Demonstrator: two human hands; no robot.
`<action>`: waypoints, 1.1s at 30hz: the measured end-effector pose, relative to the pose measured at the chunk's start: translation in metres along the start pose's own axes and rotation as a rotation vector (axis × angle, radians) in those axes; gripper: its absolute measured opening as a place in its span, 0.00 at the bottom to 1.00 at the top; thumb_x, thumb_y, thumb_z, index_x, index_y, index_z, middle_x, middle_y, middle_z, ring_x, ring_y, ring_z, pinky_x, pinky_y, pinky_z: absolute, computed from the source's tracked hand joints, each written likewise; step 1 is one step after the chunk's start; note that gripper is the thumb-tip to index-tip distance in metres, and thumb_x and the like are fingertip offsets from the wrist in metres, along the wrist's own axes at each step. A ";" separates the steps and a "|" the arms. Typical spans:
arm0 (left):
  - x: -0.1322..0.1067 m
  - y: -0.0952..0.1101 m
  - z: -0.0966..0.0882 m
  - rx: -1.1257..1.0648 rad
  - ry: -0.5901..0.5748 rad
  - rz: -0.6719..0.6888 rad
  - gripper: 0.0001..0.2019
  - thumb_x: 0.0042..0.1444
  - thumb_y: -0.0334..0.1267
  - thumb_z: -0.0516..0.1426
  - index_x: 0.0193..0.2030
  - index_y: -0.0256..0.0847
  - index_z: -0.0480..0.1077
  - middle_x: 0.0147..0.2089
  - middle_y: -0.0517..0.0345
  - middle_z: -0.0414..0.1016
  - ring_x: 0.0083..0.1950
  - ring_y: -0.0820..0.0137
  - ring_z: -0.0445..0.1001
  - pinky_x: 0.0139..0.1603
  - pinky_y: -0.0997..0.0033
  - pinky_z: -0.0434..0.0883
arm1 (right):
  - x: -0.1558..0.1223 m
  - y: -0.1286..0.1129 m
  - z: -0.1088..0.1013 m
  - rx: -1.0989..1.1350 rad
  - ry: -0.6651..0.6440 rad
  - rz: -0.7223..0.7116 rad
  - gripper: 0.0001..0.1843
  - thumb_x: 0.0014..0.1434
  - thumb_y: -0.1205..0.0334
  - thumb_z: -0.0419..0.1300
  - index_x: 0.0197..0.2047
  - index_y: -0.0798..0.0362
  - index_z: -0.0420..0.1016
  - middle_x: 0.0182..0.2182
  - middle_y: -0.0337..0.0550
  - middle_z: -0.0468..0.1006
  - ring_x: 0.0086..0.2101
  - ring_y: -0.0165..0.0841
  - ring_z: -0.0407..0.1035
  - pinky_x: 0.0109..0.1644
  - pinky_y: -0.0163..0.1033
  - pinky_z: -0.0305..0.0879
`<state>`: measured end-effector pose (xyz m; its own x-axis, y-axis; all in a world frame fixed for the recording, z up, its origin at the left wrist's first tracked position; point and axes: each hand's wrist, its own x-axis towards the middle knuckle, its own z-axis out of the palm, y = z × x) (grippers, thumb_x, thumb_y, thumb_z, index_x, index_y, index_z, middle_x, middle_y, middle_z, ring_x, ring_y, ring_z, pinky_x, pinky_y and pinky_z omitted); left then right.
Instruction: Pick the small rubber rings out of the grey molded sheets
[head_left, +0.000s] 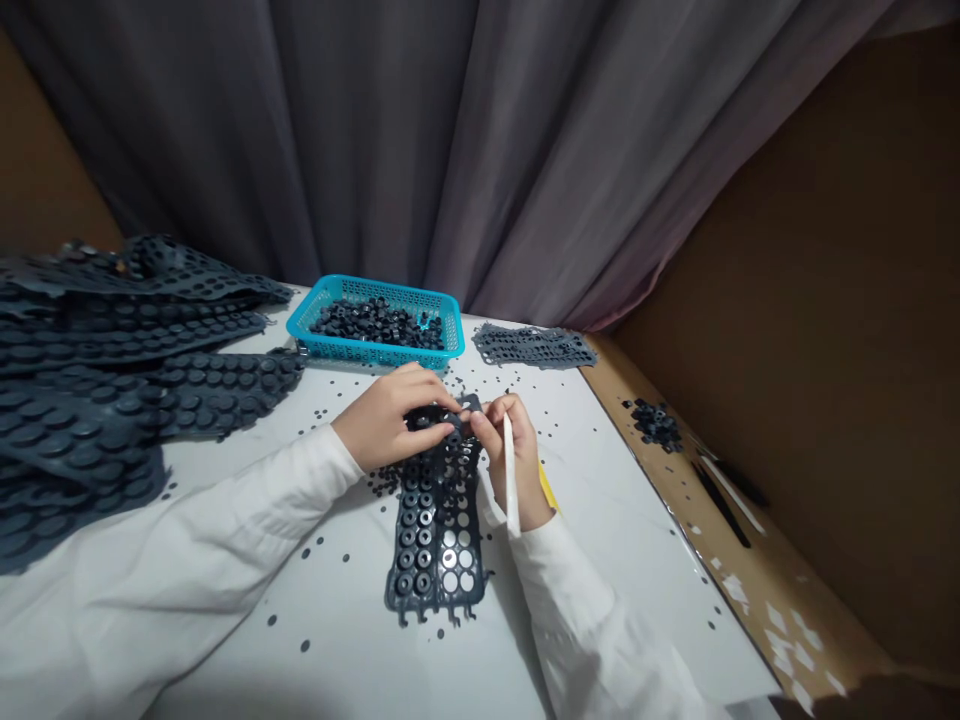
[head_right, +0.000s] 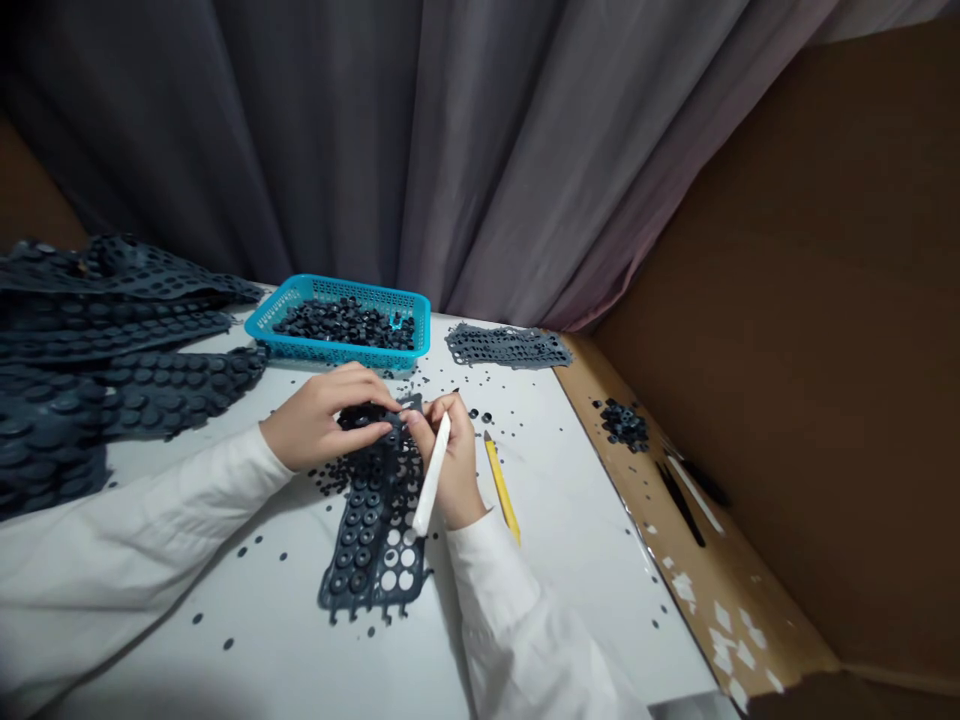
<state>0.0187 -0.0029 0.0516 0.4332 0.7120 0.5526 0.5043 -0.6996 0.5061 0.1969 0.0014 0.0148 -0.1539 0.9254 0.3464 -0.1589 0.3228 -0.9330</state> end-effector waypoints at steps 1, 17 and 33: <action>-0.001 -0.003 0.001 -0.042 0.007 -0.036 0.05 0.54 0.35 0.59 0.38 0.38 0.73 0.42 0.52 0.74 0.47 0.64 0.70 0.51 0.64 0.64 | 0.000 0.001 0.000 -0.006 0.006 -0.003 0.16 0.56 0.60 0.62 0.29 0.50 0.55 0.25 0.31 0.59 0.28 0.27 0.60 0.35 0.35 0.55; -0.007 -0.012 0.019 -0.401 0.071 -0.321 0.11 0.52 0.35 0.59 0.43 0.40 0.69 0.43 0.57 0.73 0.46 0.66 0.72 0.50 0.65 0.66 | 0.006 -0.004 -0.014 0.042 0.166 -0.089 0.25 0.64 0.48 0.47 0.60 0.48 0.64 0.30 0.38 0.74 0.36 0.31 0.69 0.50 0.45 0.64; -0.012 -0.015 0.026 -0.424 0.190 -0.284 0.15 0.55 0.34 0.57 0.50 0.42 0.64 0.41 0.58 0.74 0.41 0.70 0.73 0.44 0.72 0.68 | -0.001 -0.002 -0.006 0.035 0.038 0.092 0.09 0.56 0.56 0.62 0.38 0.49 0.78 0.38 0.42 0.80 0.43 0.36 0.72 0.53 0.47 0.64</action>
<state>0.0251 0.0005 0.0203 0.1618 0.8806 0.4454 0.2189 -0.4721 0.8539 0.2034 0.0009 0.0160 -0.1325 0.9580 0.2544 -0.1796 0.2292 -0.9567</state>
